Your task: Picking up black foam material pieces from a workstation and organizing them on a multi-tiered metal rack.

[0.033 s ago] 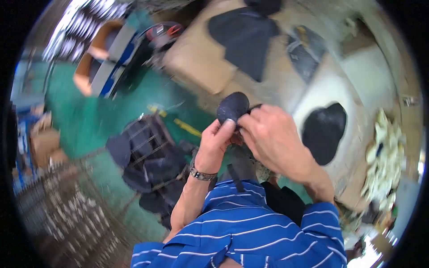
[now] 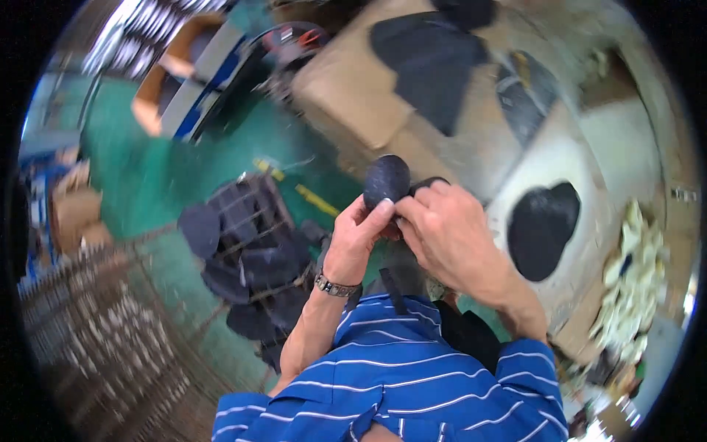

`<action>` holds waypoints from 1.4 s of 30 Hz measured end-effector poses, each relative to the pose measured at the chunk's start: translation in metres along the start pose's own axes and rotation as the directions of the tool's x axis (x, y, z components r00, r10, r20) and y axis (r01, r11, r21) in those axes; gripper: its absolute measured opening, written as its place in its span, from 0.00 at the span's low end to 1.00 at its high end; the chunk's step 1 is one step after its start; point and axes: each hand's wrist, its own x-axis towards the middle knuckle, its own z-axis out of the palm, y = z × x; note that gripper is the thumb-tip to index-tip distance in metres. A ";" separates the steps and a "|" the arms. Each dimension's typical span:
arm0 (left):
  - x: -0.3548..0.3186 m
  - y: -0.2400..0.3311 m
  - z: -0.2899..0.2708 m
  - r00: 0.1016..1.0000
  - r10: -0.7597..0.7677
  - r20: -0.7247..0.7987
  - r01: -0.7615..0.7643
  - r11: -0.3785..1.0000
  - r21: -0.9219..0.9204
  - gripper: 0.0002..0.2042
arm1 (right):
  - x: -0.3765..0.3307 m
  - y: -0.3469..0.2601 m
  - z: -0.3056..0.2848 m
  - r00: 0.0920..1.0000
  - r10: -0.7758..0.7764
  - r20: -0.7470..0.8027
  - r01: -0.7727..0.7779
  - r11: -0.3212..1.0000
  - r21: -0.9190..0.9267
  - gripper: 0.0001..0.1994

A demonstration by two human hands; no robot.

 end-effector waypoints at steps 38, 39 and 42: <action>-0.086 0.085 -0.645 0.435 0.050 -0.899 -0.869 0.283 -0.405 0.20 | 0.428 -0.249 0.518 0.587 0.242 0.773 -0.636 -0.453 0.625 0.12; -0.077 0.094 -0.658 0.427 0.051 -0.903 -0.877 0.267 -0.400 0.20 | 0.445 -0.252 0.522 0.623 0.228 0.748 -0.618 -0.443 0.649 0.12; -0.055 0.101 -0.697 0.410 0.094 -0.907 -0.896 0.225 -0.381 0.21 | 0.482 -0.253 0.539 0.709 0.183 0.681 -0.555 -0.450 0.699 0.12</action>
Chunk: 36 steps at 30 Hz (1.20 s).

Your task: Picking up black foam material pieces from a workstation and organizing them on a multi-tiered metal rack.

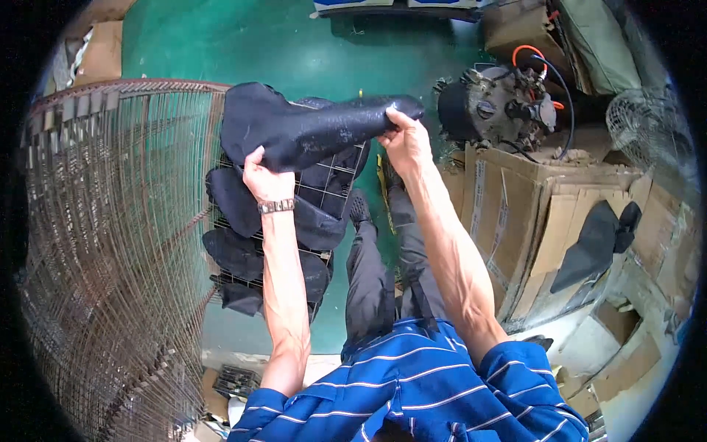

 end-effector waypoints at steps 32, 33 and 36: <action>0.132 -0.046 -0.371 0.915 0.333 0.229 -0.097 -0.371 0.924 0.26 | 0.073 0.182 -0.237 0.926 0.226 -0.302 -0.377 0.575 -0.726 0.34; 0.133 -0.049 -0.364 0.912 0.337 0.235 -0.103 -0.367 0.925 0.26 | 0.066 0.175 -0.244 0.920 0.210 -0.331 -0.390 0.571 -0.722 0.34; 0.122 -0.051 -0.329 0.944 0.233 -0.233 -0.017 0.740 0.673 0.24 | 0.044 0.158 -0.260 0.910 0.166 -0.379 -0.402 0.574 -0.713 0.31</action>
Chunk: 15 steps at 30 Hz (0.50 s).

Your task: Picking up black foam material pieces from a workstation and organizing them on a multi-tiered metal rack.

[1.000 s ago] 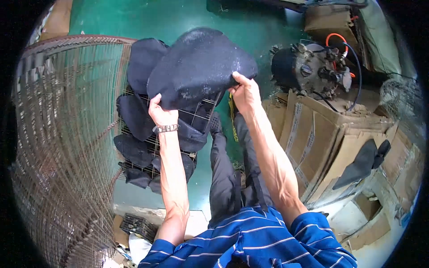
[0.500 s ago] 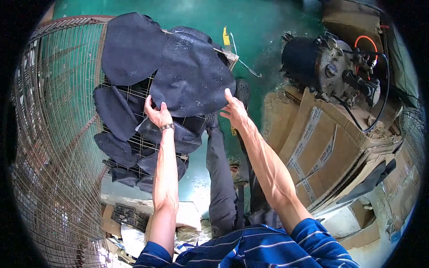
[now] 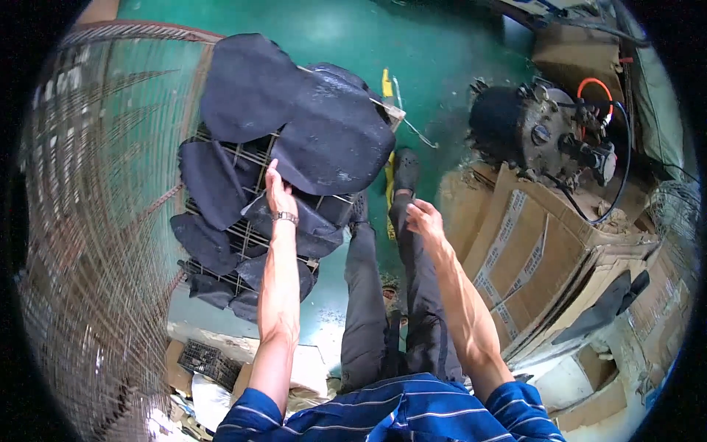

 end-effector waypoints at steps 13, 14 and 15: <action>-0.256 0.311 -0.037 0.311 0.949 0.047 -0.719 0.202 0.665 0.16 | -0.185 0.026 -0.120 0.963 -0.262 0.070 0.264 0.965 -0.014 0.28; -0.282 0.343 -0.050 0.213 0.974 0.079 -0.701 0.095 0.707 0.15 | -0.206 0.032 -0.127 0.956 -0.288 0.053 0.287 0.958 0.024 0.28; -0.306 0.373 -0.068 0.092 0.990 0.109 -0.679 -0.018 0.734 0.14 | -0.222 0.037 -0.135 0.945 -0.307 0.111 0.304 0.952 0.038 0.29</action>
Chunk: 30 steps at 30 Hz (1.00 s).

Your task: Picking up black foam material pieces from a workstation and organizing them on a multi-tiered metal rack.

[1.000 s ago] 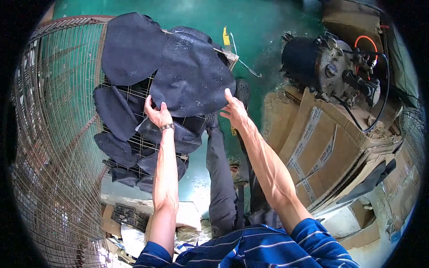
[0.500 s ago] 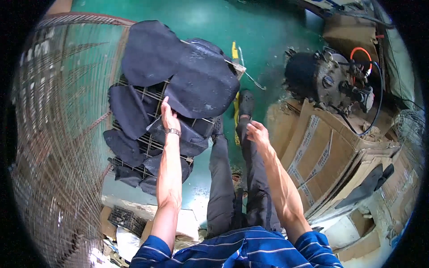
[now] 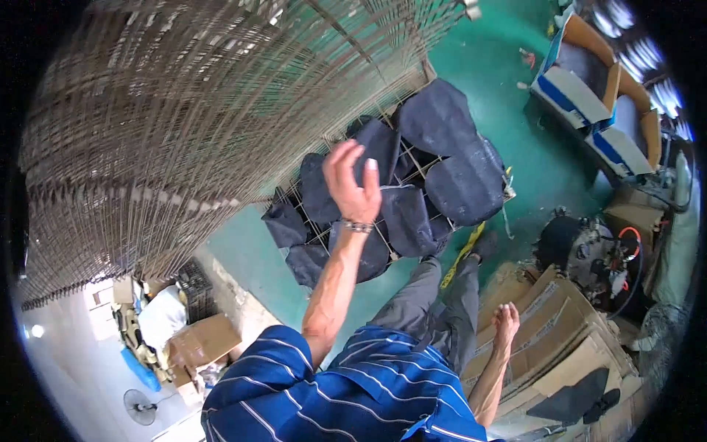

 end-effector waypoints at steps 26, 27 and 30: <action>-0.306 0.241 -0.080 0.484 0.560 0.673 -0.283 0.827 -0.486 0.22 | -0.390 0.214 -0.207 0.304 -0.114 -0.946 0.095 0.991 -0.089 0.14; -0.304 0.247 -0.088 0.441 0.566 0.697 -0.301 0.824 -0.480 0.22 | -0.407 0.233 -0.221 0.211 -0.044 -0.977 -0.010 0.999 -0.047 0.14; -0.316 0.279 -0.096 0.289 0.605 0.742 -0.275 0.795 -0.541 0.22 | -0.457 0.322 -0.273 -0.142 -0.180 -0.973 -0.248 0.958 -0.141 0.14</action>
